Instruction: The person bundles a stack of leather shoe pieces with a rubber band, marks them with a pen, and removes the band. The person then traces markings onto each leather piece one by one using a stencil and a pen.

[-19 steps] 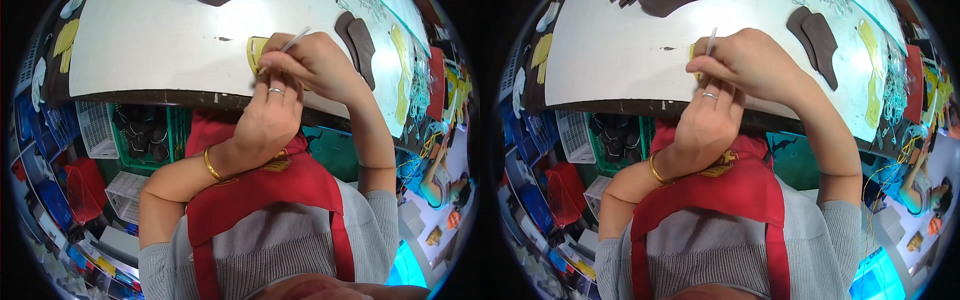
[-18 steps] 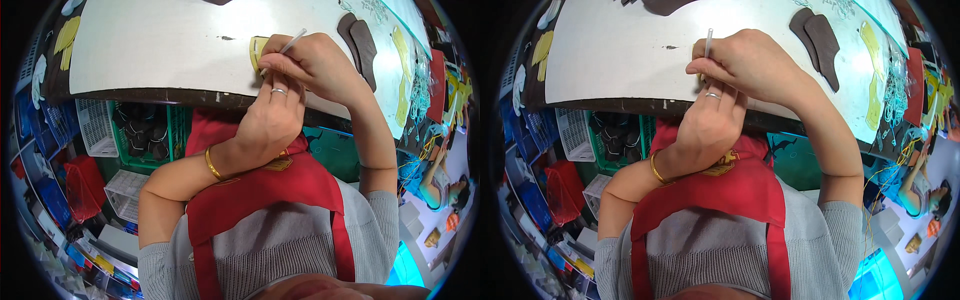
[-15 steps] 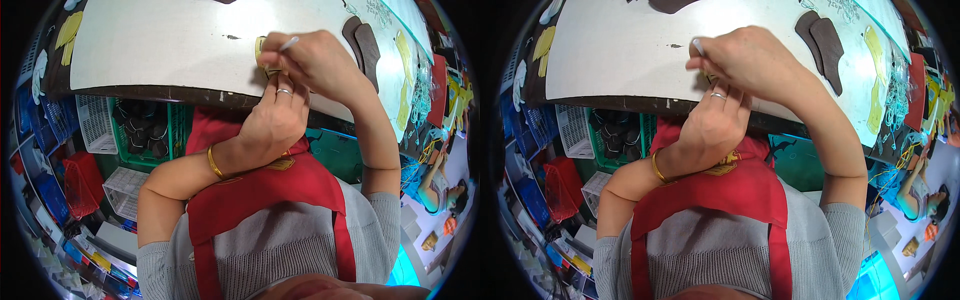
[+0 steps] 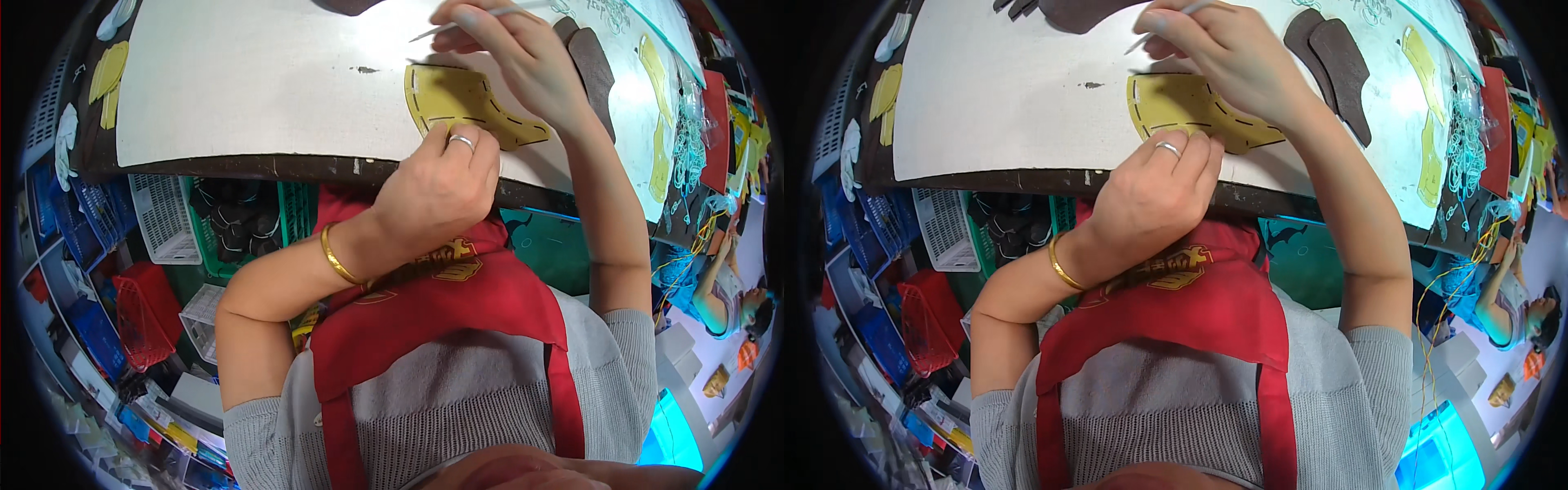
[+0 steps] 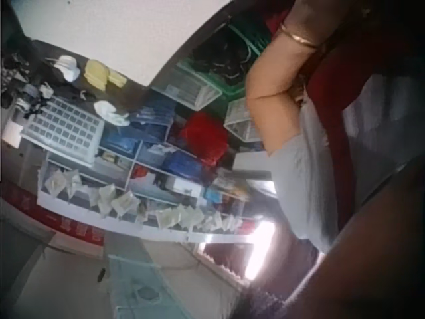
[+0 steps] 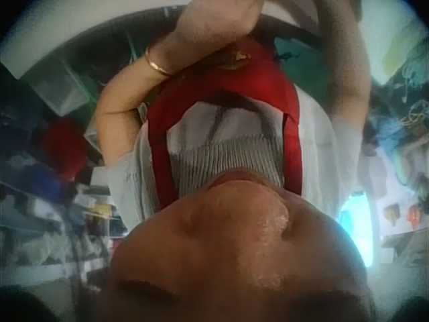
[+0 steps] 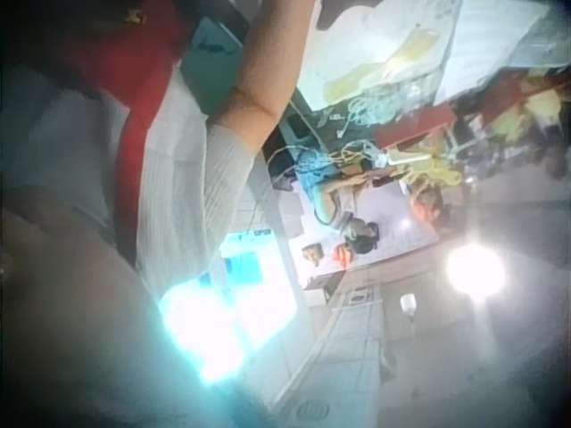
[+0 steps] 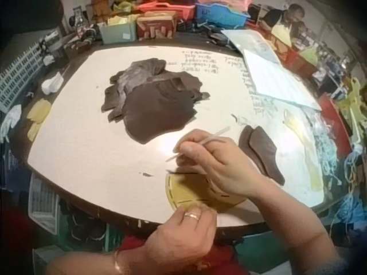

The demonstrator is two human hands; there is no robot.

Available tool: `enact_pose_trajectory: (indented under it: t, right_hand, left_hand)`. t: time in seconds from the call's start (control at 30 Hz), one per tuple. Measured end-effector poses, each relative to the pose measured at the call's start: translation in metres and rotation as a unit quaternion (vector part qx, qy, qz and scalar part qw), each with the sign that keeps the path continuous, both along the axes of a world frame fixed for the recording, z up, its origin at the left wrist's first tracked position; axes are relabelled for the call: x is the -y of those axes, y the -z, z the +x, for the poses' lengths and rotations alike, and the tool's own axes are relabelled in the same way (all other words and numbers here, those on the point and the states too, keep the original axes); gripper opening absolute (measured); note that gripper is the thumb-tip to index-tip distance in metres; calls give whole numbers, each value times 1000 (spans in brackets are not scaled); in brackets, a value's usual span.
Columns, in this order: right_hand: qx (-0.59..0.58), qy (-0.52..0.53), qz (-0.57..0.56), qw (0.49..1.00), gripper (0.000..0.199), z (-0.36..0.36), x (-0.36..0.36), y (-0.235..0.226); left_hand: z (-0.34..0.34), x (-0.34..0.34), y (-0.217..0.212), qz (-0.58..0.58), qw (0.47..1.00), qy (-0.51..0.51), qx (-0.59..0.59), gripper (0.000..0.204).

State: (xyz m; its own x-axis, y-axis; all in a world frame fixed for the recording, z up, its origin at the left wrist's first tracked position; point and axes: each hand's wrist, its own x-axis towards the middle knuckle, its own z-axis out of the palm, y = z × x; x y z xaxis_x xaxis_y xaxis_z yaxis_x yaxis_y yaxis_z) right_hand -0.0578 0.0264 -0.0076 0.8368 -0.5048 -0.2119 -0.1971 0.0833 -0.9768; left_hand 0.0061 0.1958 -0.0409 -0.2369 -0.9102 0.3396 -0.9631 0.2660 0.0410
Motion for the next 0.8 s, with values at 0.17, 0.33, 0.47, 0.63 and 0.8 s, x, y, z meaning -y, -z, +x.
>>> enact_pose_trajectory:
  t: [0.17, 0.33, 0.47, 0.63, 0.8]
  right_hand:
    - [-99, -44, -67, 992, 39, 18, -1, -14]
    - [-93, -54, -70, 992, 34, 18, 2, -9]
    - [73, -16, -168, 983, 31, 14, 6, 38]
    - [12, -126, -310, 942, 35, -24, 3, 8]
    - [-23, -177, -337, 924, 26, -22, -3, 5]
  left_hand:
    - [15, 5, -7, 52, 994, 94, -1, 35]
    - [21, 8, -7, 44, 993, 106, -18, 31]
    - [18, 9, -4, 19, 995, 102, -3, 29]
    - [-3, 1, -6, 39, 998, 33, 41, 28]
    - [-14, -1, 9, 11, 1000, -21, 16, 31]
